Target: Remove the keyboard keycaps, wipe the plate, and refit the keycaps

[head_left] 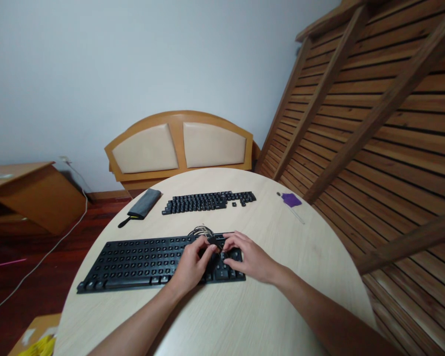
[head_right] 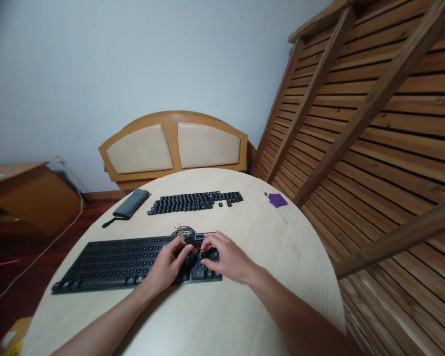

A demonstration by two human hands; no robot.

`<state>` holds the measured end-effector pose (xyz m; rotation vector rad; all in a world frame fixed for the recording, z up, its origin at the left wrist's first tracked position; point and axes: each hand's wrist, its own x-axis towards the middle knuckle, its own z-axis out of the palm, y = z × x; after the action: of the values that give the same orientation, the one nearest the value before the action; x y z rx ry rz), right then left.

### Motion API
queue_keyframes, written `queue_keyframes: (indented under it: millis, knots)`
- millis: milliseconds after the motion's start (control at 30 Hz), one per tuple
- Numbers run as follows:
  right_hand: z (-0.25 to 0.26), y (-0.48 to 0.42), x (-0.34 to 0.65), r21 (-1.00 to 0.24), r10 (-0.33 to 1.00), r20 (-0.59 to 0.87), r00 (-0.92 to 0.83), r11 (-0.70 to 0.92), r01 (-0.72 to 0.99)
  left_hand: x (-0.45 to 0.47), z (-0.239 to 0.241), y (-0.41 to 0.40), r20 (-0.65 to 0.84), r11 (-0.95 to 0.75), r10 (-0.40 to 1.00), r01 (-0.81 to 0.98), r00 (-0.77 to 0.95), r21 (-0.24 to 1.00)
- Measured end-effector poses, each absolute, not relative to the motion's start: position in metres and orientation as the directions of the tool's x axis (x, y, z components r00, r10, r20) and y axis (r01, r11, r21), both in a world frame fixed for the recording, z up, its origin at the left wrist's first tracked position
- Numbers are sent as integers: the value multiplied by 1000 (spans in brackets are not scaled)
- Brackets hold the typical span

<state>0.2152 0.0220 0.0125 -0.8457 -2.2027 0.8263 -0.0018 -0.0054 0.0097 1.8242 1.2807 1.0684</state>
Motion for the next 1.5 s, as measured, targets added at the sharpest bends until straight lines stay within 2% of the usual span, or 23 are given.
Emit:
queue_keyframes:
  millis: [567,967,1167,1500]
  knots:
    - [12,24,215,-631,649,324,-689,690,354,-1,7,-5,218,-277,958,410,185,869]
    - [13,18,207,-722,696,325,-641,620,307,-1,7,-4,213,-270,958,349,194,897]
    - [15,21,207,-737,742,327,-585,587,334,1,4,-8,199,-275,957,436,212,857]
    - [11,25,212,-629,624,392,-676,718,298,1,9,-5,173,-212,974,317,147,924]
